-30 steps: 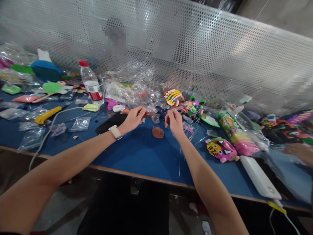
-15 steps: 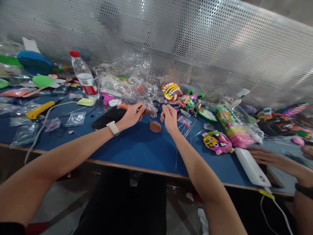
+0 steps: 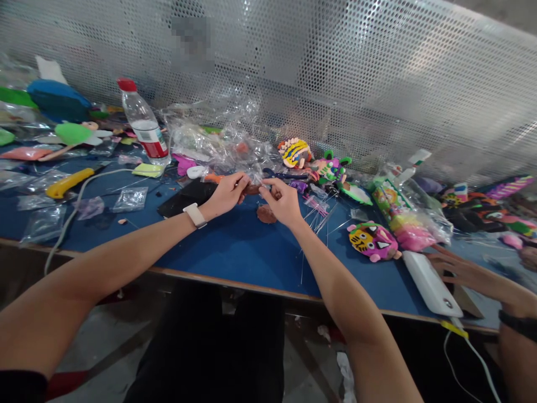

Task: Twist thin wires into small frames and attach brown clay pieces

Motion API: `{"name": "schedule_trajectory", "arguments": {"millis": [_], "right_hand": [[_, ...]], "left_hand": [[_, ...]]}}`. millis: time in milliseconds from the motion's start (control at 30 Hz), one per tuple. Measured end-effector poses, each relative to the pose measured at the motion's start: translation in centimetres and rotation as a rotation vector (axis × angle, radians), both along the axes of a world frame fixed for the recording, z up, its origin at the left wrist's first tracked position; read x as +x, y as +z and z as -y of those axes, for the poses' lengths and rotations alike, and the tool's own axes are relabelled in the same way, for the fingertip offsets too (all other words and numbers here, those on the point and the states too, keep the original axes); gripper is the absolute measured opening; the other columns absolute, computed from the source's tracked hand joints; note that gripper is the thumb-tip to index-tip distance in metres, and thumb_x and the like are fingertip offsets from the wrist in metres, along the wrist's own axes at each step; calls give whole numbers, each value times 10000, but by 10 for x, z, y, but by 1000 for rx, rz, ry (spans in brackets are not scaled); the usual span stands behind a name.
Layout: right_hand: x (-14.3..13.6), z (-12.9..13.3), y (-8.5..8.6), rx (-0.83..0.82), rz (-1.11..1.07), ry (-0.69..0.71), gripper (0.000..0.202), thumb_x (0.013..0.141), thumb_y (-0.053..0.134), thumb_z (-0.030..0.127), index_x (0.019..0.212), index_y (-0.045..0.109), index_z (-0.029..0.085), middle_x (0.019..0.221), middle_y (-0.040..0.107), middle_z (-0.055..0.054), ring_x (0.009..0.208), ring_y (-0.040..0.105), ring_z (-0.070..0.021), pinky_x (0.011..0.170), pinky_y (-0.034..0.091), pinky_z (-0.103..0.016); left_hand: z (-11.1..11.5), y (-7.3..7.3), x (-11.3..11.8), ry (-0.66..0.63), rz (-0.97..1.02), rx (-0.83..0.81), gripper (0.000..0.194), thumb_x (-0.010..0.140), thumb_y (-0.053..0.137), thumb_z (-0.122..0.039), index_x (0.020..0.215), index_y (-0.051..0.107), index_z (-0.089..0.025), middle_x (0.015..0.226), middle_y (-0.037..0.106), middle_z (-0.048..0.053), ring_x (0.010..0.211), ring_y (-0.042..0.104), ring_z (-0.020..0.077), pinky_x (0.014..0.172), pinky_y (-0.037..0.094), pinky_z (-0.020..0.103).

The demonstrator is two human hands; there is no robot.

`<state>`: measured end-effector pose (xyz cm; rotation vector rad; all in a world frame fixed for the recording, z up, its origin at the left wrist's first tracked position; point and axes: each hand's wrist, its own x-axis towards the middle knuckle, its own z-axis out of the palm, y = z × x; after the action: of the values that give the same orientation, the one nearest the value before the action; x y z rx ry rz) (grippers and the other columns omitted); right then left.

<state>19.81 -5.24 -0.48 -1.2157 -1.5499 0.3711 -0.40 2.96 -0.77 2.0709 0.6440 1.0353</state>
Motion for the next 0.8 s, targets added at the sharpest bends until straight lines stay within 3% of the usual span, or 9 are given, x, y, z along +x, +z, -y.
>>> {"name": "schedule_trajectory", "arguments": {"millis": [233,467,633,800], "right_hand": [[2,-1,-1,14,0,-37,210,940,821,448,956,736,256,606,418,76,556,371,-141,596,355,-327],[3,-3,-2,-57,18,72,337,959,788,583,974,801,246,581,384,70,545,323,-140,568,287,-315],[1,-3,-3,-42,6,36,379,965,777,613,886,801,243,573,450,48,545,350,-142,556,284,-313],[0,-3,-1,14,-30,-57,417,937,813,630,792,771,241,556,471,41,531,359,-141,541,289,-318]], "left_hand": [[3,2,1,15,-4,-1,436,1188,419,-502,839,478,-246,646,561,-17,555,550,155,638,463,334],[6,3,-1,-43,-54,66,439,1167,416,-552,878,518,-236,726,606,10,648,581,175,684,455,335],[2,2,-1,-56,-157,253,356,1058,652,-556,947,598,-222,850,679,52,774,619,213,727,442,346],[-4,0,0,40,-220,315,363,1082,644,-457,813,574,-223,754,645,25,722,606,198,707,420,334]]}}
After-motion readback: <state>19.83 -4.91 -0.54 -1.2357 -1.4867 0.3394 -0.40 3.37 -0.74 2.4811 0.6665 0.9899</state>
